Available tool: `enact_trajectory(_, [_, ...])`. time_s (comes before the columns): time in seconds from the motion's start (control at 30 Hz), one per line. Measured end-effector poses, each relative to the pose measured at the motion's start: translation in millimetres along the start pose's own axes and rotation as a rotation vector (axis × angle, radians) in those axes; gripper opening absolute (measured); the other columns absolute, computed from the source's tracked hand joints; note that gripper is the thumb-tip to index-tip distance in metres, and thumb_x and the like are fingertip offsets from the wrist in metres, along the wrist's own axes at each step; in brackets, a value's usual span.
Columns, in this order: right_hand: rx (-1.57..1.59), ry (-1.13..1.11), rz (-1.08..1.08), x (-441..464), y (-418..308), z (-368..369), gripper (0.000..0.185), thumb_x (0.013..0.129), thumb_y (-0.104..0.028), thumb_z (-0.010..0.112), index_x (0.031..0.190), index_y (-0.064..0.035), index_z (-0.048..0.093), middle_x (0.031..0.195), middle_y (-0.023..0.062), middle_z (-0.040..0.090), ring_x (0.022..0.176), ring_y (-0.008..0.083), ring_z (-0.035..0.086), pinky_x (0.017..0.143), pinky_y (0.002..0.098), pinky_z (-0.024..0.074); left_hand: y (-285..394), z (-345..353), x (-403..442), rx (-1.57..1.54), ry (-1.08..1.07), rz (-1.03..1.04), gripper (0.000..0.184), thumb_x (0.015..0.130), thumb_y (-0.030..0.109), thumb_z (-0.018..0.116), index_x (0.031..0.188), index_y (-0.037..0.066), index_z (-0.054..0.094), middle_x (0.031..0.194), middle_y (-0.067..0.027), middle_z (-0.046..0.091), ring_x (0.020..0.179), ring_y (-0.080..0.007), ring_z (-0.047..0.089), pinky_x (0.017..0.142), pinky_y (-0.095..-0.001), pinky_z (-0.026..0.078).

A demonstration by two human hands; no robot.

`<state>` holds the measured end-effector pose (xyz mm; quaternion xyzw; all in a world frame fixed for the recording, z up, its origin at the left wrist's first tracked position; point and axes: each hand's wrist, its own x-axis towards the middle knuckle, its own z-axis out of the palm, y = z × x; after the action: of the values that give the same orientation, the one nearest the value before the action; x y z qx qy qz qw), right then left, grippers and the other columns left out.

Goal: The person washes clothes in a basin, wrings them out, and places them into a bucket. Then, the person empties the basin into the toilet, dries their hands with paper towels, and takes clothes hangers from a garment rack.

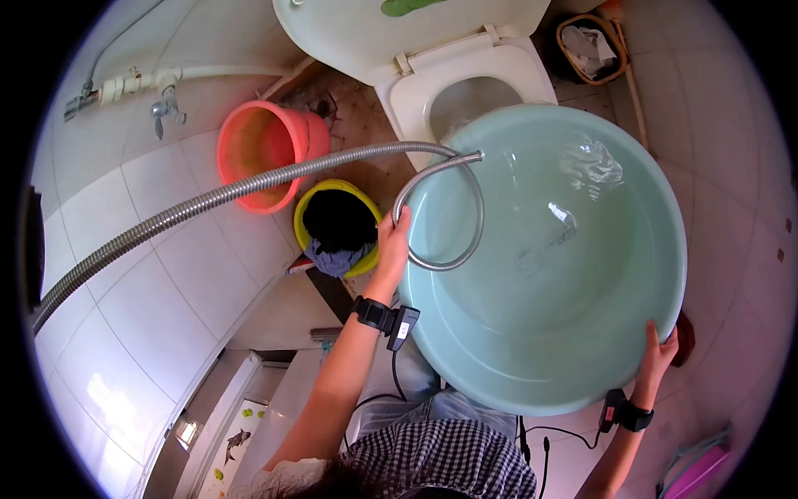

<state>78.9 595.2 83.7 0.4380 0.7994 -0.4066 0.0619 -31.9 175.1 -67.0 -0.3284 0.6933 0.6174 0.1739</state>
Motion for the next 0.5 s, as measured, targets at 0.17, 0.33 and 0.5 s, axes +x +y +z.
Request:
enact_trajectory(0.17, [-0.041,0.012,0.019,-0.4,1.0,-2.5,0.025,0.082,-0.011,0.059,0.1,0.0045,0.054,0.089,0.0058,0.06,0.074,0.011,0.054,0.067,0.0231,0.0436,-4.6,2.8,5.6,-0.012,0.027,0.025,0.022,0.088,0.02,0.049,0.084,-0.002,0.054,0.064,-0.0008,0.046,0.062,-0.01,0.04,0.058,-0.0265,0.035])
enact_trajectory(0.33, [-0.041,-0.011,0.034,-1.6,0.1,-6.6,0.029,0.082,-0.013,0.059,0.105,0.0038,0.052,0.09,0.0066,0.06,0.075,0.0122,0.056,0.067,0.0236,0.0445,-2.2,-0.8,11.8,0.072,0.006,0.033,0.024,0.088,0.022,0.05,0.085,-0.002,0.054,0.063,-0.0044,0.047,0.061,-0.0128,0.041,0.058,-0.0286,0.036])
enact_trajectory(0.5, [-0.007,-0.026,0.051,-2.5,0.0,-9.7,0.03,0.081,-0.012,0.06,0.105,0.0033,0.052,0.091,0.0063,0.059,0.076,0.0125,0.056,0.068,0.024,0.0448,4.5,2.2,13.5,0.079,0.011,0.059,0.025,0.088,0.023,0.05,0.084,-0.002,0.053,0.063,-0.0065,0.048,0.06,-0.0149,0.042,0.058,-0.0302,0.037])
